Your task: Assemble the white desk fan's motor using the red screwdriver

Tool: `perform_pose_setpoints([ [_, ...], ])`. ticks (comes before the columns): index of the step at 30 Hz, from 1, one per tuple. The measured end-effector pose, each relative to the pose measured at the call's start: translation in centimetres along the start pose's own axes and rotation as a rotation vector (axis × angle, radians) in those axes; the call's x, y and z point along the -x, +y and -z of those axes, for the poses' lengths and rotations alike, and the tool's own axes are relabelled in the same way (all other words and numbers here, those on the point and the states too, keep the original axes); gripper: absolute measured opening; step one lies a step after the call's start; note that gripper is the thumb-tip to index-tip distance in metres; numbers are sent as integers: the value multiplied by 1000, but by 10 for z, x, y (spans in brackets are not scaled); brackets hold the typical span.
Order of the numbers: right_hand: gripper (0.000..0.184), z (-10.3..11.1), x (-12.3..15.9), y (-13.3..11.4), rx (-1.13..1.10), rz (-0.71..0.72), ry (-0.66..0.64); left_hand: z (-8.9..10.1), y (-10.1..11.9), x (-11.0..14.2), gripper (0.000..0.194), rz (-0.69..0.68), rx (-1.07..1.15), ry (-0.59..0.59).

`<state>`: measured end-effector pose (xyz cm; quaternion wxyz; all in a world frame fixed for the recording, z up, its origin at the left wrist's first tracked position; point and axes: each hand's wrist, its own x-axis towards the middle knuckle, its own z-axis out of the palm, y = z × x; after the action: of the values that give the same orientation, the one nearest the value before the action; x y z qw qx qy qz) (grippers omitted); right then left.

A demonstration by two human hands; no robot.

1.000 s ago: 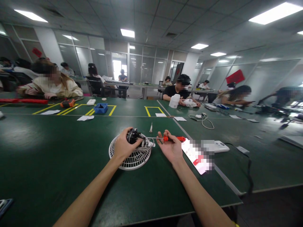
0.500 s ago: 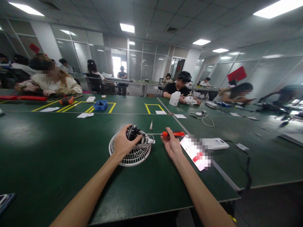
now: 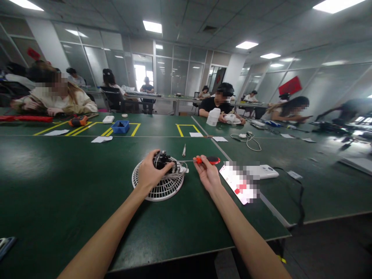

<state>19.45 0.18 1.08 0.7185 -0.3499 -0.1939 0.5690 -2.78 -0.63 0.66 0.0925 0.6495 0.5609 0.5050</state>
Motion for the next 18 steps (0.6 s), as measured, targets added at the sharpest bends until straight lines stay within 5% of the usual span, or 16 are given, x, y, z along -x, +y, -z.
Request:
perform_pose_setpoints([
  [5, 36, -3, 4, 12, 53, 113, 141, 0, 3, 1, 69, 26, 7, 3],
  [18, 41, -4, 6, 4, 22, 103, 165, 1, 3, 1, 66, -1, -9, 6],
])
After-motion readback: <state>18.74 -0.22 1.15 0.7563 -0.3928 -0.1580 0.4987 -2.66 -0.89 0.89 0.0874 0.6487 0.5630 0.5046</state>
